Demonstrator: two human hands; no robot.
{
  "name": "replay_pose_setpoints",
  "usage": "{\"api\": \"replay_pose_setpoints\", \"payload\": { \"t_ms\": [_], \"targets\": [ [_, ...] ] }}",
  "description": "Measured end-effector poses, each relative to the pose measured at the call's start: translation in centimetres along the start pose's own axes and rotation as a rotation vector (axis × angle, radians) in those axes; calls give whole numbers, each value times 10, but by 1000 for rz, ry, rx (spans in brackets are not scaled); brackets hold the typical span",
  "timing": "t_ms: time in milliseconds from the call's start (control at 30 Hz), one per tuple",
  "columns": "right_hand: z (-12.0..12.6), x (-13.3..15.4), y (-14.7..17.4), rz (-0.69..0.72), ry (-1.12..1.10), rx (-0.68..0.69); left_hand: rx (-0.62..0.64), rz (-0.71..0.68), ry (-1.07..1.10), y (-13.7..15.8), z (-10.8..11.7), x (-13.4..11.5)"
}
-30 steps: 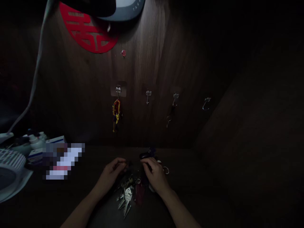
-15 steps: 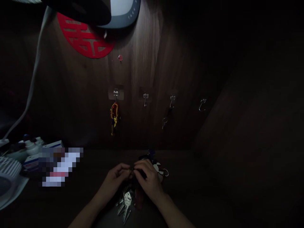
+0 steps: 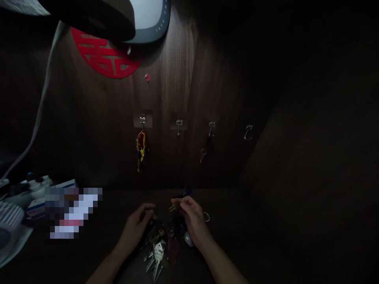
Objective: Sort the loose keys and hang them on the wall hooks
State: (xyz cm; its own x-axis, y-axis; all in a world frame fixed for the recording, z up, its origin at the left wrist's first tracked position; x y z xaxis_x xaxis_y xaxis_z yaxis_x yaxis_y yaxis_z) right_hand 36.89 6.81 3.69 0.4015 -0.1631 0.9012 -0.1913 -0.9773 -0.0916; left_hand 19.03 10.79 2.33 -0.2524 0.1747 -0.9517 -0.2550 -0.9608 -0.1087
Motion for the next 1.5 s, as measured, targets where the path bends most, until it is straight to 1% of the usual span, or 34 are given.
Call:
{"api": "replay_pose_setpoints", "payload": {
  "t_ms": [67,133,267,367,467,567,667,800,933,1100,1233,1367,1433,1500],
  "targets": [
    [5,8,-2,26,-57,-32,41,-16,-61,1,-2,1],
    [11,18,-2,84,-78,-77,83,-38,-111,2,-5,0],
    [28,39,-2,193,-84,-231,110,-60,-166,4,-6,-1],
    [39,57,-5,266,-24,-352,116,-60,-182,4,-6,0],
    [45,84,-13,406,144,-454,136,-58,-194,3,-7,1],
    [43,117,-24,582,324,-509,147,-60,-195,3,-7,1],
    [37,146,-38,712,408,-507,151,-67,-190,4,-6,0],
    [28,180,-55,848,524,-511,163,-66,-180,4,-6,-1],
    [19,202,-68,948,673,-552,158,-80,-171,2,-5,0],
    [10,210,-80,1051,935,-552,172,-86,-171,1,-6,2],
    [9,204,-89,1045,1073,-548,180,-71,-180,1,-6,2],
    [12,197,-95,1001,1053,-564,170,-69,-187,1,-5,2],
    [15,194,-97,977,986,-581,167,-70,-182,1,-5,1],
    [18,191,-100,944,875,-568,165,-72,-175,2,-4,0]
  ]
}}
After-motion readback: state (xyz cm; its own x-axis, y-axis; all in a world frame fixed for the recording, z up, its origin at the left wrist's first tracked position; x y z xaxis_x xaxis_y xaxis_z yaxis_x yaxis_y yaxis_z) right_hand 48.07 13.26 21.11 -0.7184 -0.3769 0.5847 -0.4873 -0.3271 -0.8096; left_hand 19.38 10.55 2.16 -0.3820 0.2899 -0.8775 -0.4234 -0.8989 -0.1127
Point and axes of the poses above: each hand's wrist, its own y-axis away from the middle knuckle, its own z-axis out of the back of the hand, x = y × z, the point moved 4 cm from there along -y, towards the middle knuckle, and after that the axes turned 1 degree about -z, right-handed, at the moved point
